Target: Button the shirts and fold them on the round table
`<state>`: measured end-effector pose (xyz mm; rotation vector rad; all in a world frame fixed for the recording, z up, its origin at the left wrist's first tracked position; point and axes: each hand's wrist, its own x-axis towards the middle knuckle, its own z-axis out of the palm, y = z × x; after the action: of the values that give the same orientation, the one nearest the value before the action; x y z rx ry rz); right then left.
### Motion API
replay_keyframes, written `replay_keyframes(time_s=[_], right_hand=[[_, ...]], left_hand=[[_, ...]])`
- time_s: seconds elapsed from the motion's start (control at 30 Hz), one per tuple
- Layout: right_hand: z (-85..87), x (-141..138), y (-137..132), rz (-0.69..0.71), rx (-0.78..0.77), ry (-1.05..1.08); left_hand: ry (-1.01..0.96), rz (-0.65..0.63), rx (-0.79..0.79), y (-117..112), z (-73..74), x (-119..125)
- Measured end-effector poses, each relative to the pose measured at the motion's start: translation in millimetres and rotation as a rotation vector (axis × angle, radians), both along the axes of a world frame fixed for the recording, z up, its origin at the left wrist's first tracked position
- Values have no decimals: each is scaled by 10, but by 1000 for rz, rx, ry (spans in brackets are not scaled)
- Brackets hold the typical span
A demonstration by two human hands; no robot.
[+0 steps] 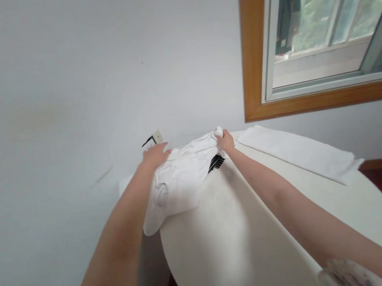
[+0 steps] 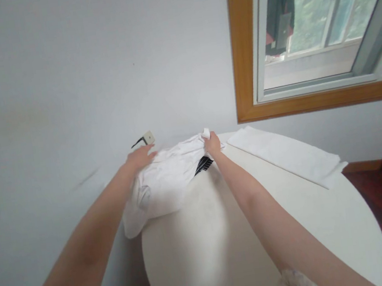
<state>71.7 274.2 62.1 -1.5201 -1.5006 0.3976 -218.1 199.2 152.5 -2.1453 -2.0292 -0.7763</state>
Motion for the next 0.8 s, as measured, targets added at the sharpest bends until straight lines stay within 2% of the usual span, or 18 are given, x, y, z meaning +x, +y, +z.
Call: replay_keyframes(time_s=[0.1, 0.17, 0.3, 0.4, 0.47, 0.53, 0.63, 0.67, 0.73, 0.8], right_hand=[[-269, 47, 84, 39, -75, -45], [-379, 69, 131, 47, -123, -67], [-462, 115, 171, 27, -169, -71], [-480, 198, 134, 42, -172, -63], [-504, 315, 76, 79, -166, -64], [-545, 506, -8, 137, -130, -112], [-624, 938, -176, 146, -47, -391], [-651, 1111, -240, 94, -38, -518], [-705, 1469, -373, 6, -65, -601], [-756, 1801, -501, -139, -136, -704]], left_hand=[[182, 2, -16, -47, -313, 180], [273, -3, -93, -100, -503, 280], [342, -21, -341, -186, -913, 381], [377, -5, -289, -199, -1135, 377], [379, -1, -260, -183, -1180, 365], [372, -3, -262, -165, -1155, 366], [376, 21, -187, -170, -1066, 424], [385, 31, -130, -184, -1038, 460], [398, 41, -8, -221, -991, 554], [386, 36, 76, -261, -954, 668]])
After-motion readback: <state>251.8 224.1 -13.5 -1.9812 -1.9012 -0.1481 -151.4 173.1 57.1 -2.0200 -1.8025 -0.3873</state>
